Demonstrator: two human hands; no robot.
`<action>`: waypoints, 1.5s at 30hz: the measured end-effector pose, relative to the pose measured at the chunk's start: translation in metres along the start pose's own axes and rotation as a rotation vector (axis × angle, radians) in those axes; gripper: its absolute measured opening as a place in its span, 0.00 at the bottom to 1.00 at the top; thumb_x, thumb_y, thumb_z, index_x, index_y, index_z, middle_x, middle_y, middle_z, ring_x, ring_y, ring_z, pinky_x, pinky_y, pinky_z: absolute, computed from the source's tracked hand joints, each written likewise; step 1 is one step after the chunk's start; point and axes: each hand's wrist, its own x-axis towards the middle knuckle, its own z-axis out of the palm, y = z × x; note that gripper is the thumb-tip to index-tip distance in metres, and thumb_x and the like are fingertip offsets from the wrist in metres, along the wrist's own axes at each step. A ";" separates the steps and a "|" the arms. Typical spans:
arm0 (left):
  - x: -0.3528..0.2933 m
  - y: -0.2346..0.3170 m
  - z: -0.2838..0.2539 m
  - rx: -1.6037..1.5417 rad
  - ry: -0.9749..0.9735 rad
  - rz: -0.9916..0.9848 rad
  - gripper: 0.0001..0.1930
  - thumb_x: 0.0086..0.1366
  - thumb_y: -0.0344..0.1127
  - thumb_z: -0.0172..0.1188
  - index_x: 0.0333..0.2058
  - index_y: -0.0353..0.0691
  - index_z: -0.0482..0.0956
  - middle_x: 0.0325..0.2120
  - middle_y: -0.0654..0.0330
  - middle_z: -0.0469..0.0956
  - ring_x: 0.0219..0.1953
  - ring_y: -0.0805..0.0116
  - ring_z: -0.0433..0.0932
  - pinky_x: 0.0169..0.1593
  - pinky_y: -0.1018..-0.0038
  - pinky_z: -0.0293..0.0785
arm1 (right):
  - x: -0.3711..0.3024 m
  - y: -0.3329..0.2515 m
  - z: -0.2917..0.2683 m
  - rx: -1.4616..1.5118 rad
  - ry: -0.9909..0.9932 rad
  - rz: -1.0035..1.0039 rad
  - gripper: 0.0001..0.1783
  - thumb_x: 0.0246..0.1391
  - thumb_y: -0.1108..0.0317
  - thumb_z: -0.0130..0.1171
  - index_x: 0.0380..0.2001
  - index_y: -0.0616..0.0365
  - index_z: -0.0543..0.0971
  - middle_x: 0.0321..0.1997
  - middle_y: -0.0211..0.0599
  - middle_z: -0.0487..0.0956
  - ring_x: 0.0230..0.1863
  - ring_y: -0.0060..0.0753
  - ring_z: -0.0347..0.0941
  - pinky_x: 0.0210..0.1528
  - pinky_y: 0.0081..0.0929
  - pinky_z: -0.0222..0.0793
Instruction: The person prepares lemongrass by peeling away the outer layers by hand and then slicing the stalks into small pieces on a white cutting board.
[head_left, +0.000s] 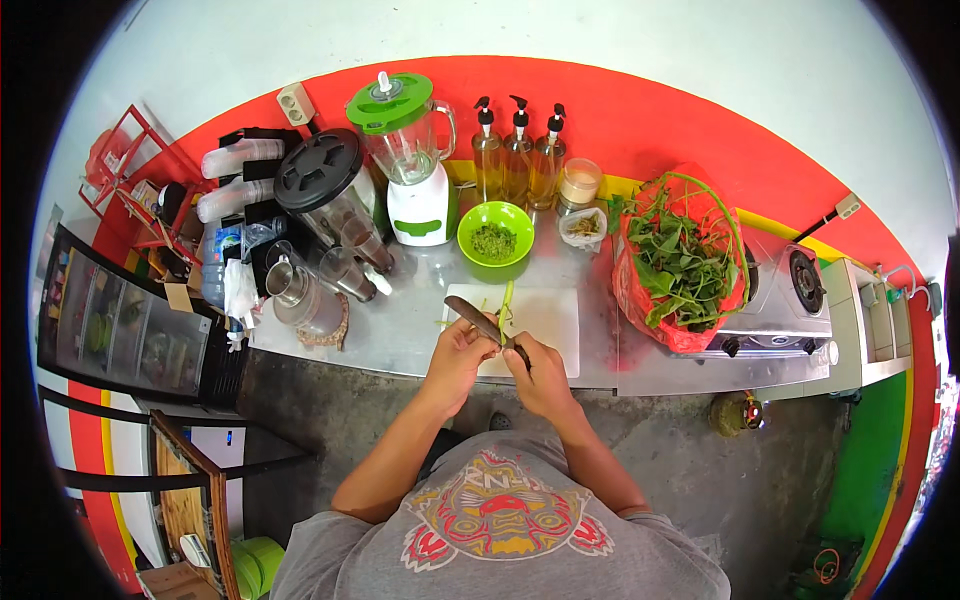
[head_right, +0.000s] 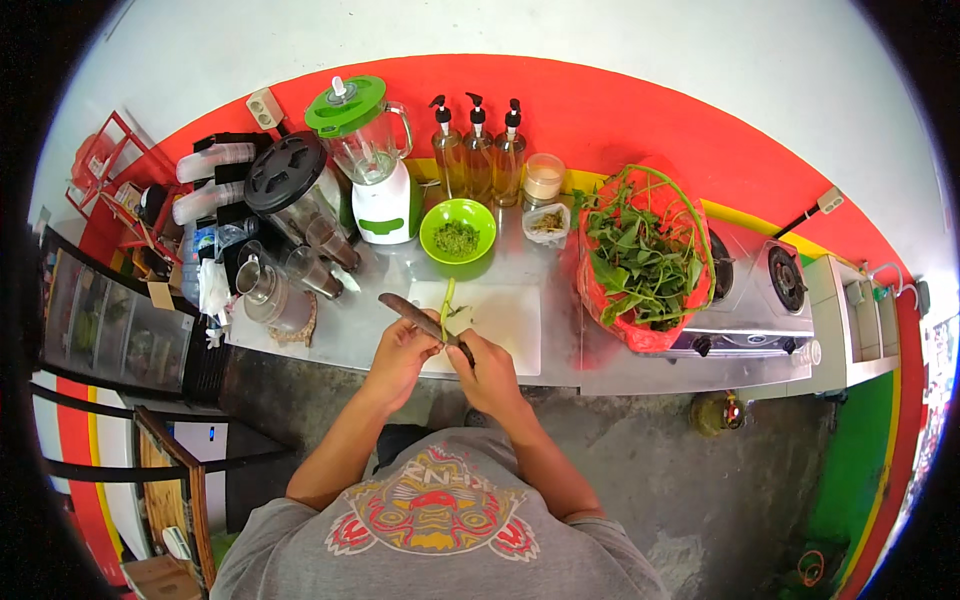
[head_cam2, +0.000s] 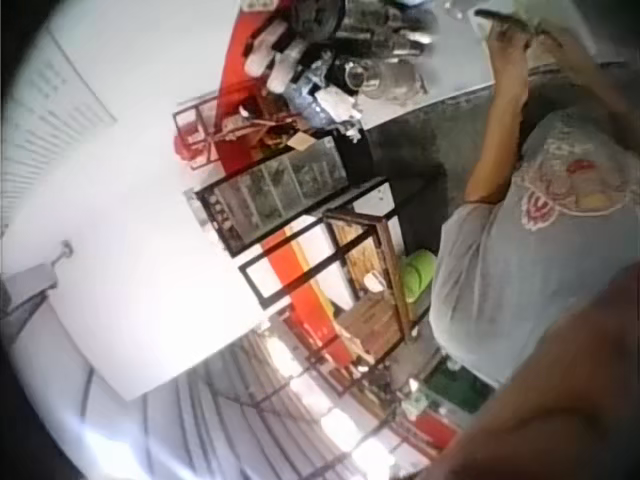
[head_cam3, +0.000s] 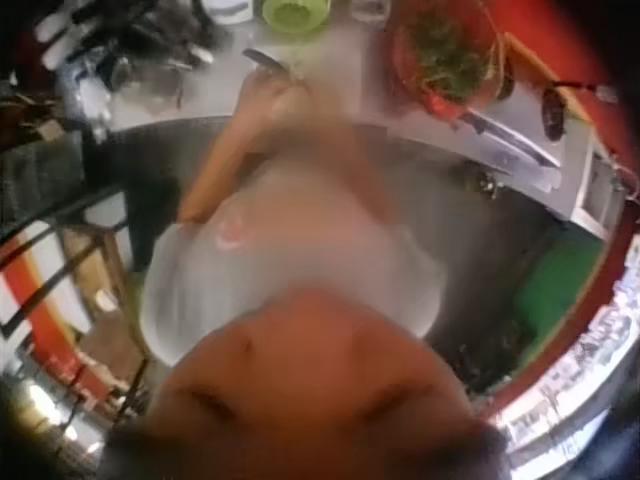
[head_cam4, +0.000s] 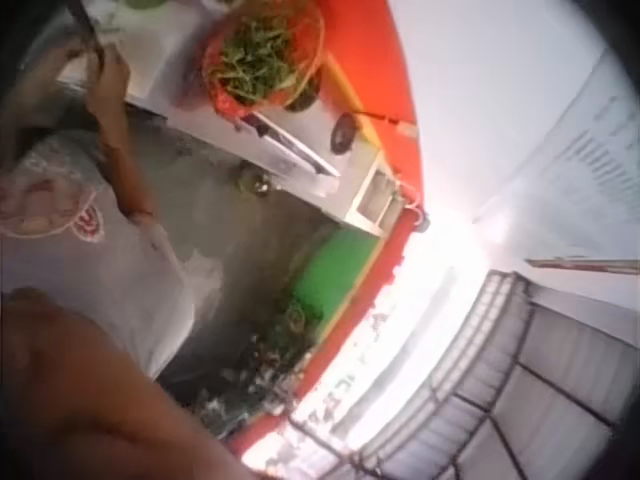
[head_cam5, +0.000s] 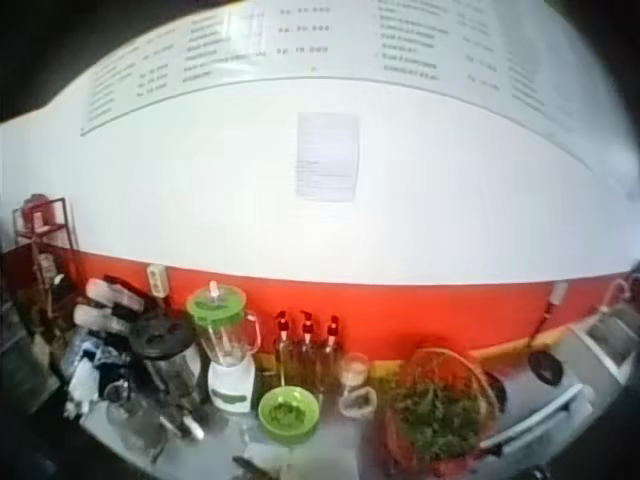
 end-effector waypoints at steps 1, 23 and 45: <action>0.000 -0.001 0.000 0.001 0.020 0.004 0.11 0.66 0.27 0.61 0.47 0.38 0.79 0.35 0.68 0.80 0.36 0.80 0.74 0.45 0.78 0.70 | 0.001 -0.001 0.001 -0.001 -0.005 0.017 0.11 0.66 0.65 0.56 0.36 0.64 0.73 0.25 0.51 0.73 0.24 0.49 0.68 0.29 0.39 0.65; -0.015 -0.010 -0.005 -0.130 0.108 -0.069 0.08 0.65 0.25 0.57 0.42 0.36 0.78 0.30 0.68 0.75 0.31 0.80 0.69 0.40 0.81 0.67 | 0.010 -0.003 0.020 0.022 0.053 -0.025 0.13 0.68 0.70 0.51 0.51 0.64 0.75 0.33 0.54 0.78 0.32 0.54 0.75 0.38 0.41 0.70; 0.027 -0.101 -0.086 -0.629 0.238 -0.420 0.04 0.65 0.26 0.56 0.34 0.31 0.75 0.29 0.58 0.77 0.29 0.70 0.75 0.36 0.78 0.77 | 0.025 0.054 0.072 -0.135 -0.138 0.291 0.22 0.69 0.62 0.50 0.65 0.43 0.75 0.38 0.54 0.83 0.40 0.58 0.80 0.44 0.45 0.73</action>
